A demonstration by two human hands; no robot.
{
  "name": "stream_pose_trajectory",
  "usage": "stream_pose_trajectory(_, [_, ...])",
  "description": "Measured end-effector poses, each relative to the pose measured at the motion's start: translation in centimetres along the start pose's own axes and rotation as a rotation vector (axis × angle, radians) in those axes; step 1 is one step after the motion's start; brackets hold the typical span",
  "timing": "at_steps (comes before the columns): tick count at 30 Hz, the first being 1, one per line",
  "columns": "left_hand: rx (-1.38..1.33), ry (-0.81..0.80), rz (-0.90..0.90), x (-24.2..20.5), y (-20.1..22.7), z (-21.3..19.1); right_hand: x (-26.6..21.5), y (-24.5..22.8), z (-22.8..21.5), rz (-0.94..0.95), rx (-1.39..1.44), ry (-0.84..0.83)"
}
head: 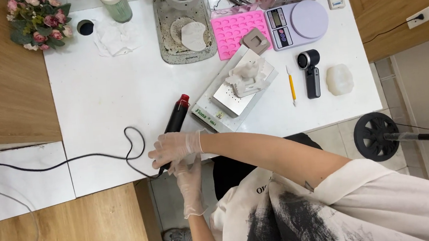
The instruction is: Use a heat gun to melt and shape wax pieces on a sculpture.
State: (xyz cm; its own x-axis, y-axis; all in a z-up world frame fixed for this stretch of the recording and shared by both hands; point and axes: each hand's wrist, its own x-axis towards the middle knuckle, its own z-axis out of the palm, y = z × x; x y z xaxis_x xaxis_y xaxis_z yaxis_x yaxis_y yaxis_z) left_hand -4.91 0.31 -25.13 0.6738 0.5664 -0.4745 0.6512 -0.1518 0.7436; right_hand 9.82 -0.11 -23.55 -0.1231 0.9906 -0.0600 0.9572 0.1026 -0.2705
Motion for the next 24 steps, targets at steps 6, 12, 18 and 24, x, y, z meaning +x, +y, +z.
stream_pose_trajectory(6, [0.165,0.010,0.317,0.0,-0.1,0.4,-0.5,2.3,2.5,0.034,-0.072,-0.093])
stream_pose_trajectory(12, [0.194,-0.106,0.215,-1.4,-0.8,-0.3,-1.3,4.9,4.1,0.016,-0.088,-0.052])
stream_pose_trajectory(18, [0.204,-0.115,0.155,-2.4,-0.9,-1.7,-1.7,5.6,5.1,0.053,-0.101,-0.036])
stream_pose_trajectory(24, [0.493,-0.115,0.230,-3.2,2.3,-4.1,-1.9,5.6,5.7,0.044,-0.141,-0.073])
